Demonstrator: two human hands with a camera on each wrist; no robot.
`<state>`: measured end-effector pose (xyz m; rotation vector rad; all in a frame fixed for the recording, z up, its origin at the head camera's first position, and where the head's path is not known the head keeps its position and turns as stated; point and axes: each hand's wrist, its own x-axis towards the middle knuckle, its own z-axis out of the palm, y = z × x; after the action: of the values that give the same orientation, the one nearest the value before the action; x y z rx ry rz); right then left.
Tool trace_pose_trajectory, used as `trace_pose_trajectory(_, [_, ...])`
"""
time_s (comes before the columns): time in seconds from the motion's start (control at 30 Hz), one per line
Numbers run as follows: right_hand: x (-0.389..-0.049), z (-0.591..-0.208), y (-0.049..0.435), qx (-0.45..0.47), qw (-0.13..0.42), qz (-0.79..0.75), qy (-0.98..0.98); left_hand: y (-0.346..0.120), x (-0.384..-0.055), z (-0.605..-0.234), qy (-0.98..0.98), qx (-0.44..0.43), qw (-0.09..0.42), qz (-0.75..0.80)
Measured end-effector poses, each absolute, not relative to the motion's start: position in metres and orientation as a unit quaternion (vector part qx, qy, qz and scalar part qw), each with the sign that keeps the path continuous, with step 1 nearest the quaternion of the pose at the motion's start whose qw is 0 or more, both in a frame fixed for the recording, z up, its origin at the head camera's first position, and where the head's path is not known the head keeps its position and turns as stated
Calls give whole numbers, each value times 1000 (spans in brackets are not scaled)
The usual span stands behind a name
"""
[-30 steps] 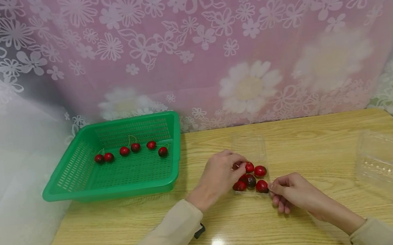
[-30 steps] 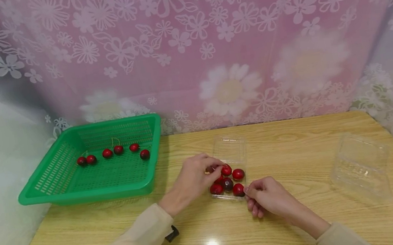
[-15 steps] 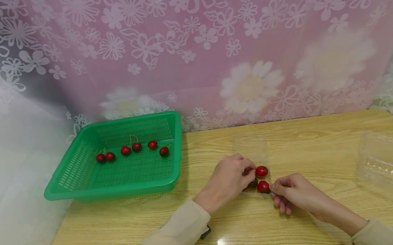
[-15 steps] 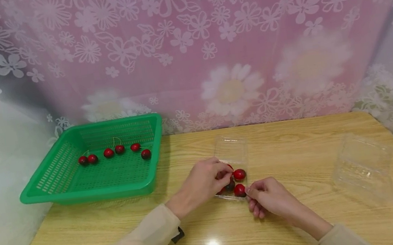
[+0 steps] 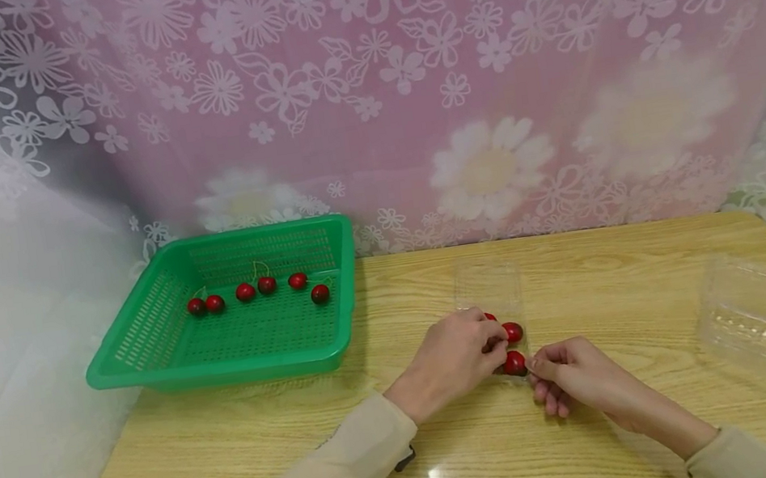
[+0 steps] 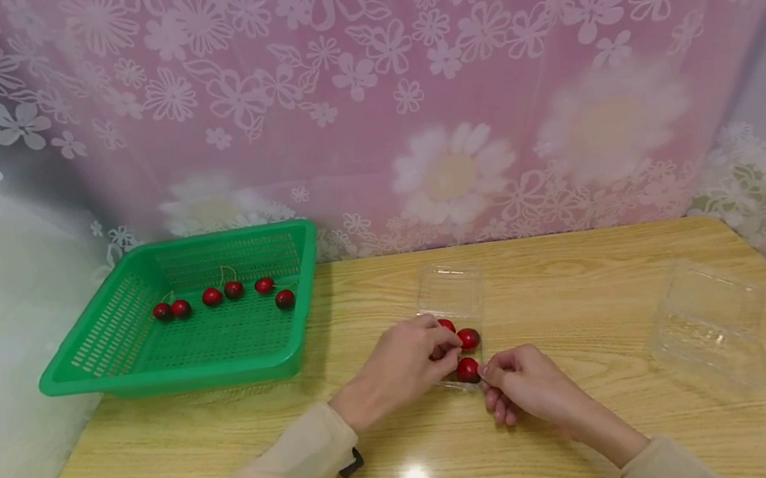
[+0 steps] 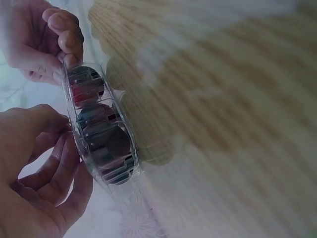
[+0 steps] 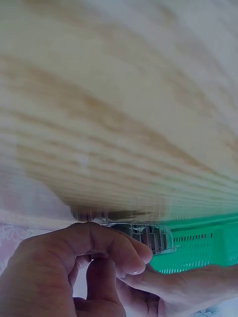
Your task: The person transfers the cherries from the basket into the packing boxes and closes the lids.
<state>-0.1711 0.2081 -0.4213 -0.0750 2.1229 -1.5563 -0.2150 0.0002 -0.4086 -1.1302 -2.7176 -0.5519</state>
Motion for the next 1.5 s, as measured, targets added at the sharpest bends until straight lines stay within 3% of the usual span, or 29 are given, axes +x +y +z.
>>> trace_pose_trajectory(0.4, [-171,-421,207,-22,248,-572,781,2,-215,-410,-911,-381,106,-117])
trace_pose_trajectory(1.07, [-172,-423,206,-21,248,-573,781,-1,-212,-407,-909,-386,116,-103])
trace_pose_trajectory(1.5, [-171,-423,208,-25,250,-571,781,-15,-203,-376,-893,-420,124,-104])
